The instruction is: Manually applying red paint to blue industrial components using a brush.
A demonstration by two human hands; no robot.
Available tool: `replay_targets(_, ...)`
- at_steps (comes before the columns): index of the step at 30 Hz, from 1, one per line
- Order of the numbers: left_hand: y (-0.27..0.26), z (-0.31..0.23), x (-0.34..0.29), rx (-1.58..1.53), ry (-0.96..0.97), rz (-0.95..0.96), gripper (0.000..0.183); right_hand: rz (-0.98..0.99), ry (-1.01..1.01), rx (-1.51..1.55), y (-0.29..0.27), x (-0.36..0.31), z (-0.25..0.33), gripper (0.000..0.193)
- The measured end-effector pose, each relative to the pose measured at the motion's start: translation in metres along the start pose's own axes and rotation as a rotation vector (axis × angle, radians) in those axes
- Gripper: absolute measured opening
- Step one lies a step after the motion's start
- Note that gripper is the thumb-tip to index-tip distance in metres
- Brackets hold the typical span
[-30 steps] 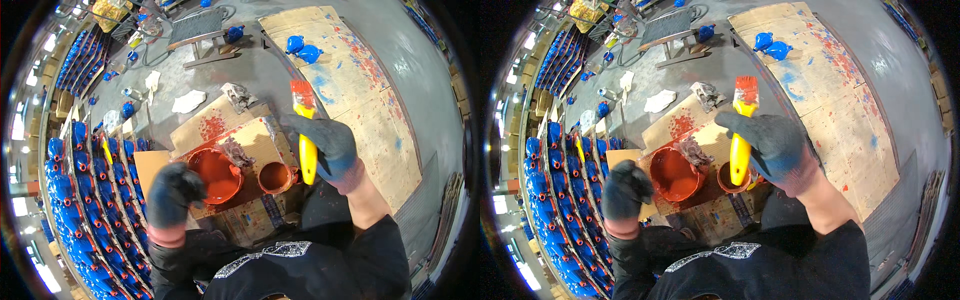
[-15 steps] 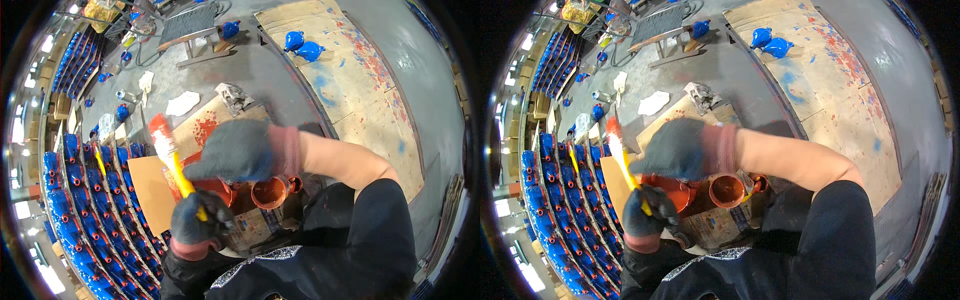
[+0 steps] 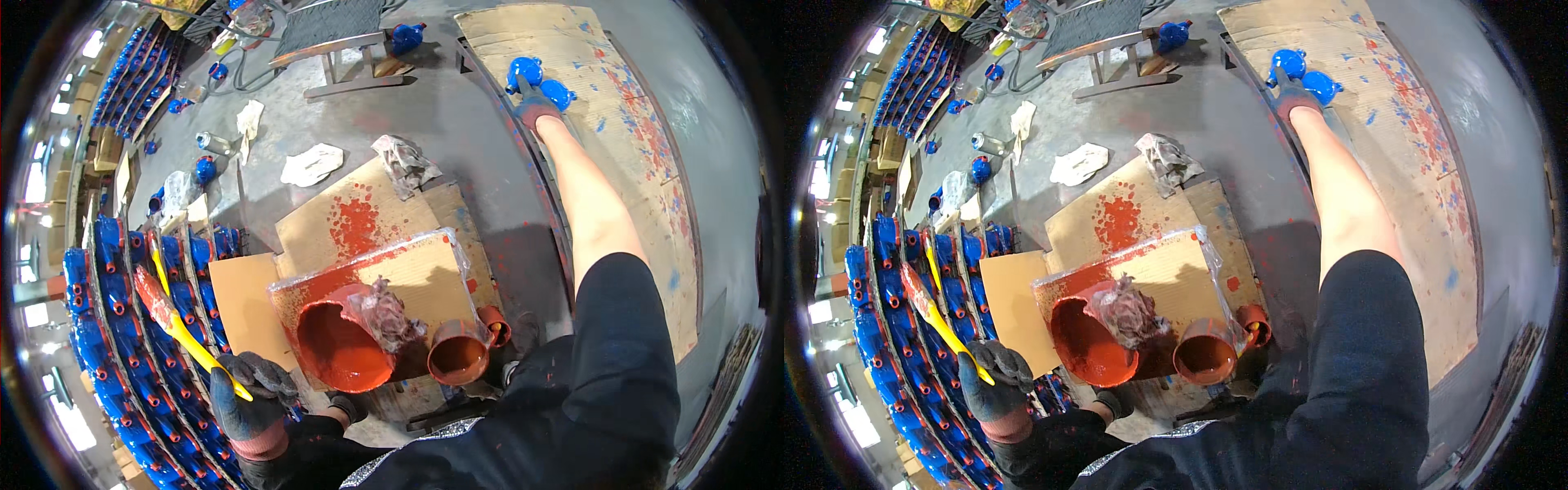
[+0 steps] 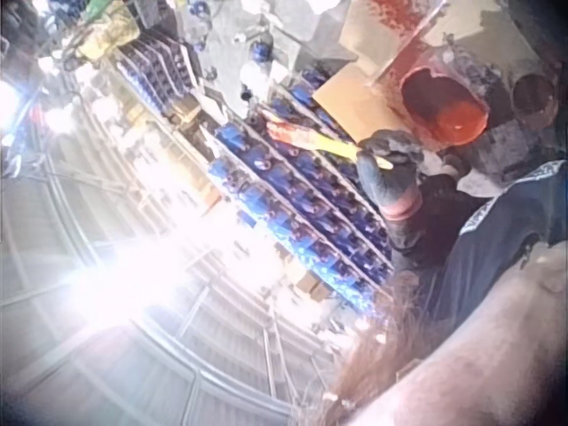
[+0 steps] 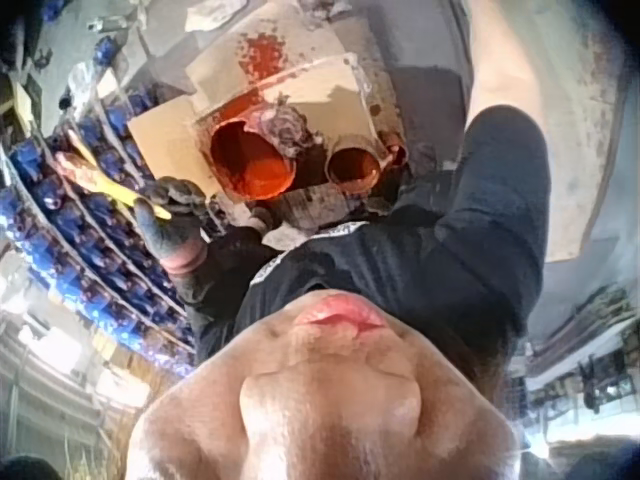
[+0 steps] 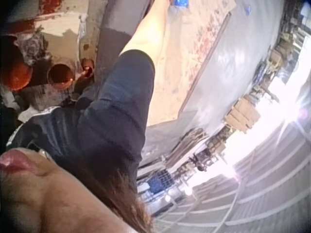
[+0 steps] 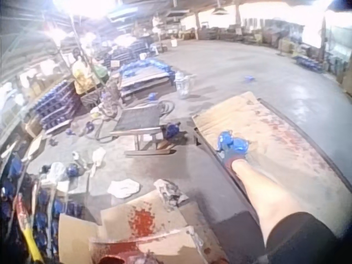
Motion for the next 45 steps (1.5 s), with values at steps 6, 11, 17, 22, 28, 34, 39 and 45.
replay_targets(6, -0.018, 0.001, 0.007, 0.033, -0.011, -0.042, 0.035, 0.136, 0.133, -0.107, 0.029, 0.021, 0.027, 0.08)
replay_targets(11, -0.019, 0.002, 0.008, 0.041, -0.02, -0.071, 0.034, 0.044, 0.073, -0.148, 0.022, 0.04, -0.009, 0.042)
replay_targets(17, -0.015, -0.001, 0.004, 0.004, -0.044, -0.042, 0.036, -0.073, 0.018, -0.007, -0.009, 0.022, -0.03, 0.031)
replay_targets(22, -0.007, 0.003, -0.006, -0.031, -0.055, -0.011, 0.035, 0.075, -0.18, 0.409, -0.043, -0.03, -0.048, 0.023)
replay_targets(28, -0.006, 0.017, -0.029, -0.134, -0.053, 0.057, 0.035, -0.048, -0.391, 0.566, -0.078, -0.113, -0.036, 0.023)
replay_targets(34, 0.005, 0.023, -0.058, -0.197, -0.054, 0.134, 0.034, 0.021, -0.016, 0.971, -0.06, -0.202, -0.05, 0.025)
replay_targets(39, 0.006, -0.006, -0.09, -0.073, 0.075, 0.209, 0.032, 0.012, -0.116, 0.86, -0.067, -0.274, -0.087, 0.025)
replay_targets(45, 0.012, 0.001, -0.104, -0.004, 0.067, 0.239, 0.031, -0.236, 0.205, 0.453, -0.031, -0.396, -0.219, 0.027)
Point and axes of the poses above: each hand's wrist, its own x-axis towards the middle knuckle, its own y-axis out of the palm, z = x × y, the point moved 9 cm from there along x, towards the middle knuckle, and after that the axes turned 6 degrees about z, right-handed, at the moved point
